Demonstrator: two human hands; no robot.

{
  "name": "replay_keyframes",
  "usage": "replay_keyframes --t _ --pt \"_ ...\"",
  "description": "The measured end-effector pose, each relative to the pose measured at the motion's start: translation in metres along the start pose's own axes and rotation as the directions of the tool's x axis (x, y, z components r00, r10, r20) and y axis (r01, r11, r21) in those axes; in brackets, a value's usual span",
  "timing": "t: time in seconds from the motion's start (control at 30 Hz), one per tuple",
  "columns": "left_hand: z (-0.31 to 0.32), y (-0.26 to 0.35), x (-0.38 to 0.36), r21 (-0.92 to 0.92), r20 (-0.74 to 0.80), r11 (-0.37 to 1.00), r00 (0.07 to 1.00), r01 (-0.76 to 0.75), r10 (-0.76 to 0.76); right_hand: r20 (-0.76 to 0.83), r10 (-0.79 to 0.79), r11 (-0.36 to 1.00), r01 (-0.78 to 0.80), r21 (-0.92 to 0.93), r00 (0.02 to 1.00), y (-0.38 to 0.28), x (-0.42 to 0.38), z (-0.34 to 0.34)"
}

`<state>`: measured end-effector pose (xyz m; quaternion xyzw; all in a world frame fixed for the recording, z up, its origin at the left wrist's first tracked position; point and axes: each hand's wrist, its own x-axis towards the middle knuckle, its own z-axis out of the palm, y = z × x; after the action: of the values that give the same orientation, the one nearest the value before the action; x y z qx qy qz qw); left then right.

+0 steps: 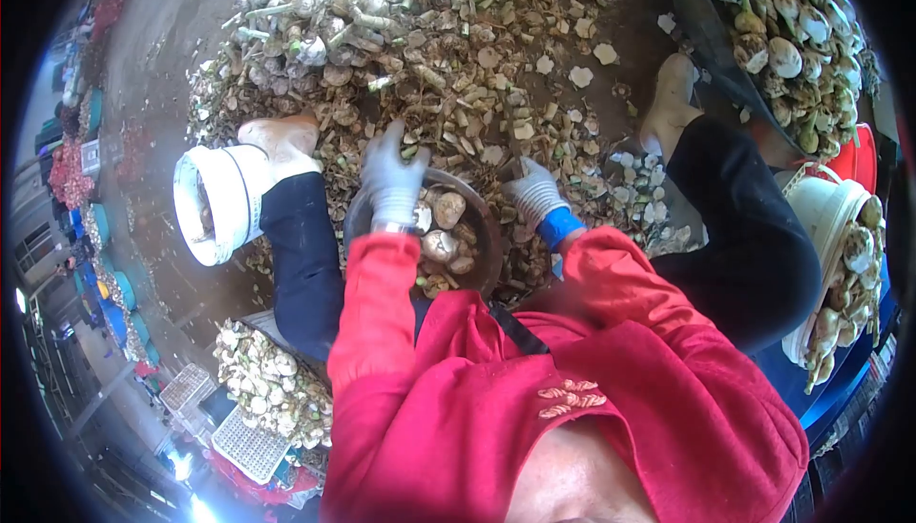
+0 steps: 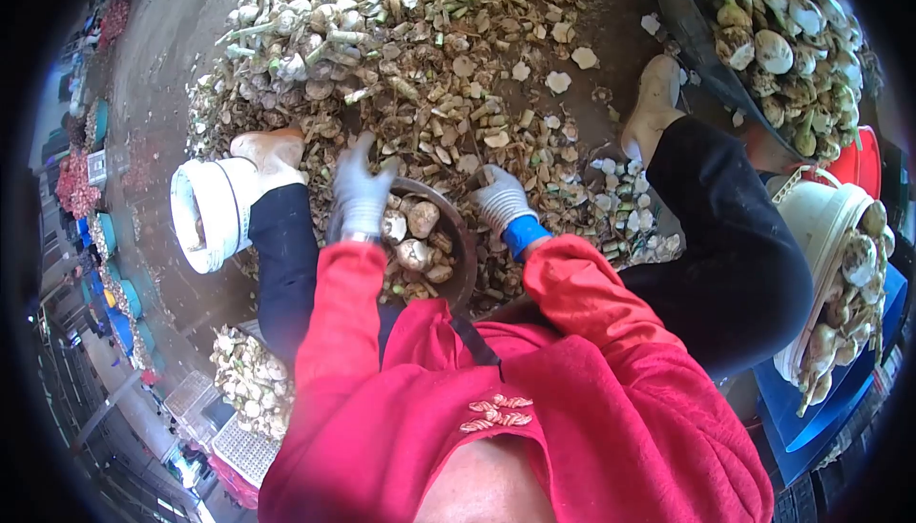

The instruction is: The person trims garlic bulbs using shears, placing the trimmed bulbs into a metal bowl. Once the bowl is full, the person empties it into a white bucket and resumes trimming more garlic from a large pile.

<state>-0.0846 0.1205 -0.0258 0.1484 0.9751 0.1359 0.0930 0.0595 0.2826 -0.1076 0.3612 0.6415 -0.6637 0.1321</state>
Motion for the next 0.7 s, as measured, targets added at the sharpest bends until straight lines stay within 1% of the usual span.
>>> replay_keyframes --t 0.07,0.13,0.17,0.2,0.23,0.27,0.3,0.33,0.37,0.4,0.47,0.5,0.53,0.57,0.6,0.63,0.67,0.7 --pt "0.035 0.008 0.041 0.187 -0.038 0.978 0.994 -0.094 0.103 0.035 0.039 0.999 -0.039 0.002 0.999 0.0 0.003 0.004" --pt "0.061 0.004 0.081 0.235 0.173 0.971 0.985 -0.04 -0.001 0.067 0.043 0.998 -0.045 0.036 0.997 -0.023 -0.006 0.0" --pt "0.067 0.002 0.092 0.265 0.277 0.964 0.959 -0.019 -0.057 0.072 0.053 0.997 -0.056 0.049 0.996 -0.028 -0.007 -0.001" --pt "0.071 -0.004 0.095 0.115 0.161 0.991 0.983 0.072 -0.09 0.079 0.067 0.995 -0.072 0.062 0.995 -0.028 -0.009 -0.003" --pt "0.07 -0.011 0.092 -0.094 0.072 0.984 0.987 0.153 -0.147 0.067 0.059 0.992 -0.066 0.111 0.996 -0.017 -0.002 -0.001" --pt "0.059 -0.012 0.083 -0.3 -0.01 0.931 0.975 0.209 -0.222 0.067 0.055 0.965 -0.07 0.251 0.996 -0.022 -0.001 -0.001" --pt "0.048 -0.012 0.072 -0.571 0.111 0.753 0.94 0.326 -0.322 0.046 0.079 0.945 -0.089 0.315 0.996 -0.027 -0.002 0.0" --pt "0.032 -0.007 0.054 -0.816 0.203 0.458 0.917 0.353 -0.344 0.028 0.104 0.921 -0.107 0.376 0.994 -0.044 -0.008 -0.001" --pt "0.018 -0.008 0.035 -0.892 0.3 0.252 0.908 0.376 -0.292 0.054 0.078 0.899 -0.094 0.427 0.995 -0.054 -0.011 -0.003" --pt "0.005 -0.009 0.015 -0.917 0.381 0.031 0.898 0.397 -0.219 0.06 0.019 0.836 -0.048 0.547 0.998 -0.059 -0.014 0.0" --pt "-0.01 -0.009 -0.022 -0.873 0.456 -0.22 0.888 0.436 -0.052 0.043 -0.102 0.661 0.036 0.749 0.994 -0.064 -0.019 0.008" --pt "-0.016 -0.002 -0.043 -0.856 0.461 -0.253 0.887 0.451 0.02 0.166 -0.111 0.672 -0.049 0.739 0.98 -0.064 -0.019 0.006" --pt "-0.021 0.004 -0.062 -0.838 0.46 -0.283 0.883 0.466 0.091 0.225 -0.128 0.722 -0.065 0.688 0.966 -0.067 -0.024 0.002" --pt "-0.025 -0.001 -0.074 -0.802 0.524 -0.24 0.837 0.547 0.16 0.284 -0.142 0.769 -0.075 0.635 0.948 -0.077 -0.03 -0.003" --pt "-0.025 -0.004 -0.085 -0.863 0.502 -0.011 0.86 0.505 0.091 0.343 -0.15 0.811 -0.083 0.579 0.927 -0.086 -0.038 -0.008" --pt "-0.023 -0.007 -0.096 -0.867 0.463 0.222 0.886 0.446 0.03 0.395 -0.21 0.843 -0.038 0.536 0.894 -0.096 -0.047 -0.013" --pt "-0.034 0.007 -0.102 -0.814 0.41 0.443 0.912 0.376 -0.022 0.42 -0.229 0.896 0.022 0.443 0.878 -0.101 -0.056 -0.016" --pt "-0.047 0.021 -0.108 -0.843 0.308 0.486 0.947 0.23 0.086 0.45 -0.241 0.935 0.082 0.344 0.86 -0.105 -0.065 -0.016"
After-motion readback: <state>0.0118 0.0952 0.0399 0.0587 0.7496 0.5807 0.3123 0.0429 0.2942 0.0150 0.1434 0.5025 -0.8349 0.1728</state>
